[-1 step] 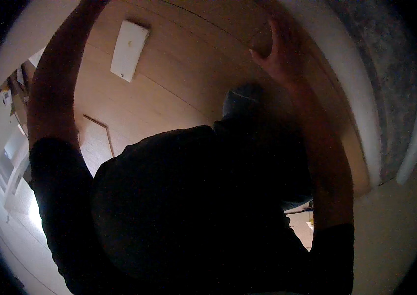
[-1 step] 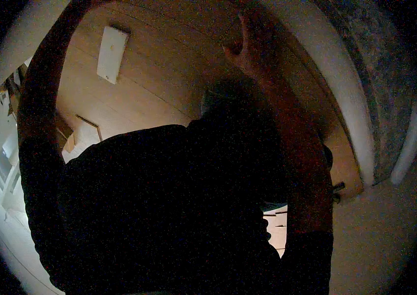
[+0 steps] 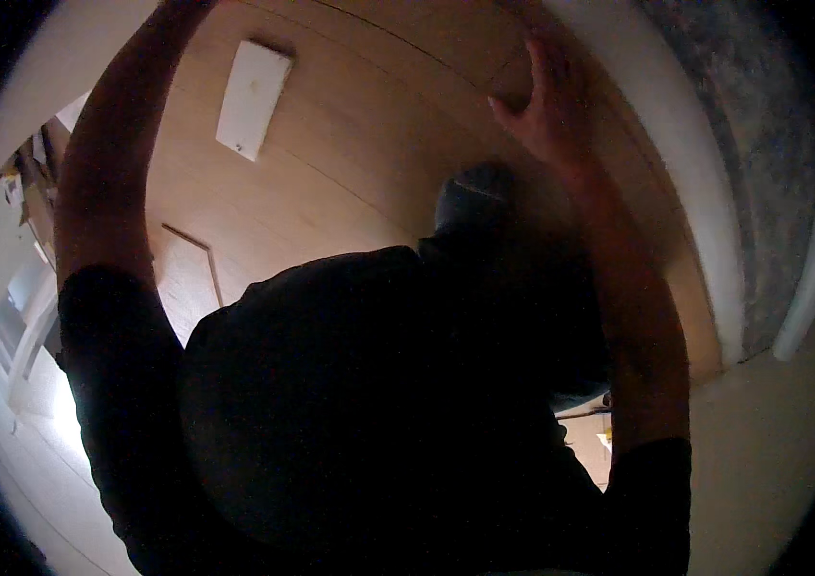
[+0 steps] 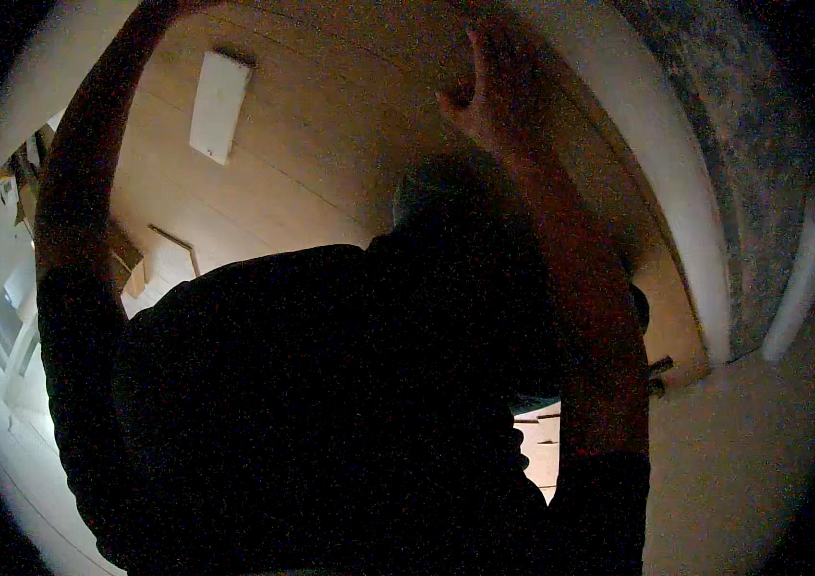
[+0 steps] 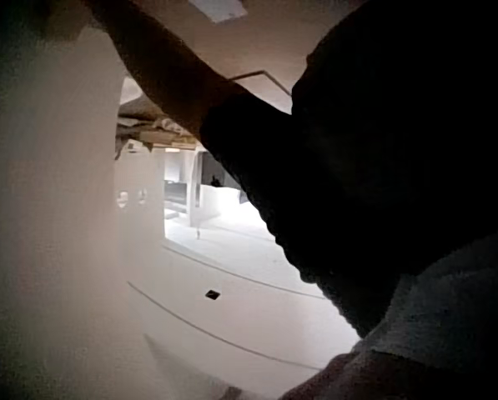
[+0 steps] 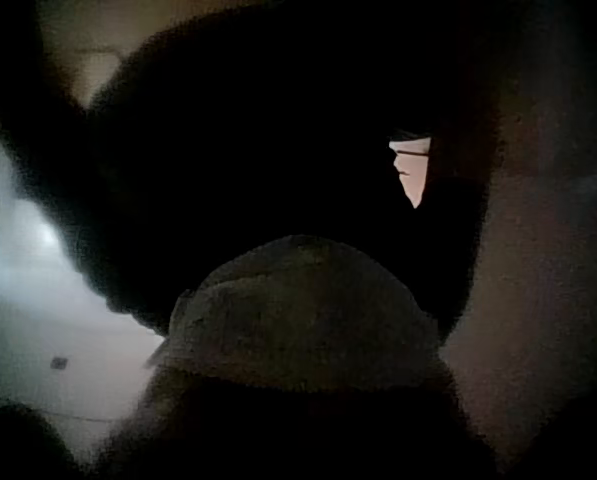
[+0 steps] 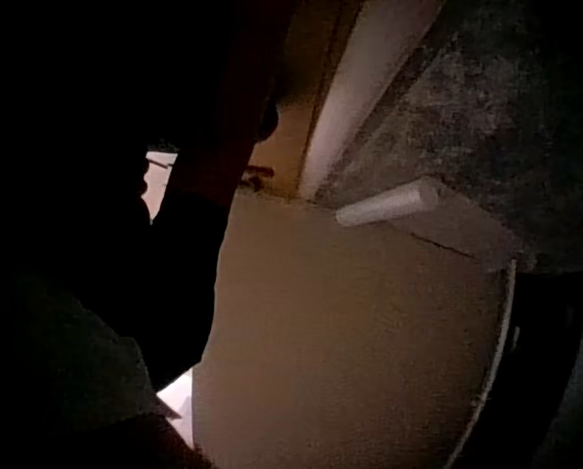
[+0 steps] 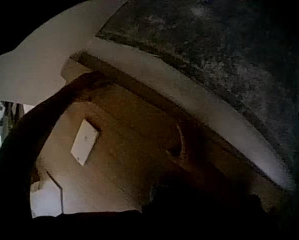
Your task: The person installs hardwood flooring planks in a room, using a hammer and a tapping block to secure the planks into place. The person also uses a utility knife to trim a piece of wood and a pencil to mark a plank.
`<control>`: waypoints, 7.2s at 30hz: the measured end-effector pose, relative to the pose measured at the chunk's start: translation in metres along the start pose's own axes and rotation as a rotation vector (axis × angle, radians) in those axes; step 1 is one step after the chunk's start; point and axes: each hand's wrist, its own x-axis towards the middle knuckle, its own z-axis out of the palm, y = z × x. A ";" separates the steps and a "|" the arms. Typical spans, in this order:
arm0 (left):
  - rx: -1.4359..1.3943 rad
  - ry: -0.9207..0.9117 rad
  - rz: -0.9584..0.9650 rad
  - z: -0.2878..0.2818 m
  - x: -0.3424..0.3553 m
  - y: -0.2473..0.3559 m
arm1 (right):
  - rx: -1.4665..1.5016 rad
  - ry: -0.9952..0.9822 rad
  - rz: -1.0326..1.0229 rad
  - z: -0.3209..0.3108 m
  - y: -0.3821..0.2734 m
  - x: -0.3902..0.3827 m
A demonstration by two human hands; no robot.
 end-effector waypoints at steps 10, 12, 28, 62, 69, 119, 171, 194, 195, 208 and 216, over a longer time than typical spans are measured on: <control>0.076 -0.033 0.002 -0.012 0.009 0.001 | -0.203 0.118 -0.034 0.030 0.009 -0.003; 0.097 -0.035 -0.005 -0.014 0.009 -0.001 | -0.057 0.074 -0.019 0.029 0.010 -0.001; 0.027 0.007 -0.071 -0.007 0.041 -0.024 | 0.044 0.042 0.087 0.006 -0.001 -0.001; -0.825 0.143 -0.988 0.103 0.145 -0.152 | -0.174 0.082 0.084 -0.022 0.046 0.007; -0.771 0.096 -1.176 0.120 0.139 -0.162 | -0.343 0.170 -0.060 -0.002 0.067 -0.003; -0.289 0.045 -1.241 0.161 0.070 -0.188 | -0.378 0.090 0.031 -0.006 0.051 0.021; -0.288 0.618 0.084 0.042 0.088 0.124 | 0.011 -0.071 0.934 -0.202 0.030 -0.305; -0.155 0.277 0.036 0.004 0.100 0.123 | -0.208 -0.272 0.678 -0.190 0.055 -0.239; -0.164 0.268 0.028 0.005 0.099 0.123 | -0.210 -0.282 0.687 -0.189 0.054 -0.239; -0.323 0.558 0.106 0.013 0.104 0.150 | 0.023 -0.287 0.817 -0.210 0.033 -0.253; -0.394 0.319 -0.078 -0.014 0.099 0.167 | -0.141 -0.235 0.878 -0.226 0.020 -0.272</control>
